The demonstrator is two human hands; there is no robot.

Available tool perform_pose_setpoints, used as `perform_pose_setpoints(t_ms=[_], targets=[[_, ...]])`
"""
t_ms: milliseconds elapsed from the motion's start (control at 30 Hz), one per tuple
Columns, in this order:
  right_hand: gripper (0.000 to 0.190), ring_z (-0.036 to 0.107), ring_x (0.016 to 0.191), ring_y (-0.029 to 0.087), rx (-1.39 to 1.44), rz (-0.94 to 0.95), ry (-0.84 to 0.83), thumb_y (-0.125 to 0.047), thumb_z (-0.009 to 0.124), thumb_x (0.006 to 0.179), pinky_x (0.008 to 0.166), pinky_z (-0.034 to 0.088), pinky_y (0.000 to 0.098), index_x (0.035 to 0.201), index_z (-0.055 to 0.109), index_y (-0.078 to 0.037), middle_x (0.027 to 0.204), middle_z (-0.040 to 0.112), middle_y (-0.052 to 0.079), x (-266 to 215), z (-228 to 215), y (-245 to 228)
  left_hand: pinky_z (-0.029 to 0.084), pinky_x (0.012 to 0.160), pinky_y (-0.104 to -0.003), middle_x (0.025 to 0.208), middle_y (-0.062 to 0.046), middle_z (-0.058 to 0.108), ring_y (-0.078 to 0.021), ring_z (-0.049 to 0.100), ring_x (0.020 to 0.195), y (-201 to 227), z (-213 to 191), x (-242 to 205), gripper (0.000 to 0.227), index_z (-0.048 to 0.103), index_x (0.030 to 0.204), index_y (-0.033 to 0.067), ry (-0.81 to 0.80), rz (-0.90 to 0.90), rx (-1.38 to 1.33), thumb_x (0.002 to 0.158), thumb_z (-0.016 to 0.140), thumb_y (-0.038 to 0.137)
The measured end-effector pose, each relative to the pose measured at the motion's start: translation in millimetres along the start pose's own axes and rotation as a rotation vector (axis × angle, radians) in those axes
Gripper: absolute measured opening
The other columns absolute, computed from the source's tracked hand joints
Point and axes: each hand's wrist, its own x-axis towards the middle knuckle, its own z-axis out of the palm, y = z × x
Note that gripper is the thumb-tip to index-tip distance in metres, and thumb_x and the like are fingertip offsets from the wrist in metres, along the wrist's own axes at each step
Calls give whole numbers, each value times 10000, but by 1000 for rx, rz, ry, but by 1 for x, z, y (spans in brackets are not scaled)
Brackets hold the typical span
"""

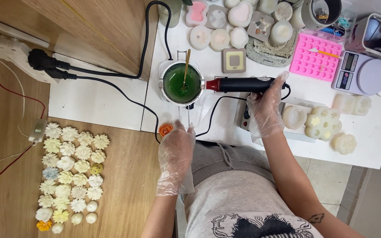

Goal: Preparing and melting green wax in a pot and using a heat gun to smooth surfaces at a workbench.

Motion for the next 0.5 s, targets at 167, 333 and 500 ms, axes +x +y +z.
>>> perform_pose_setpoints(t_ms=[167,333,500], targets=[[636,488,509,159,-6,-13,-34,-774,486,940,451,408,247,938,539,-141,764,631,56,9,-8,4,600,481,-348,656,-93,698,-221,733,601,0,1,0,513,624,1272,-22,4,6,-7,1026,540,421],[613,483,494,168,-14,-9,-19,-760,473,912,441,404,254,933,534,-151,794,694,88,3,-1,2,601,484,-353,654,-88,696,-222,736,601,1,0,1,511,622,1274,-16,-15,-7,-13,1024,538,422],[603,480,489,171,-3,2,-16,-753,466,928,440,402,256,938,545,-155,796,703,104,4,1,1,601,484,-353,651,-85,693,-223,735,605,0,2,1,500,633,1254,-6,-7,-6,-4,1024,541,428]])
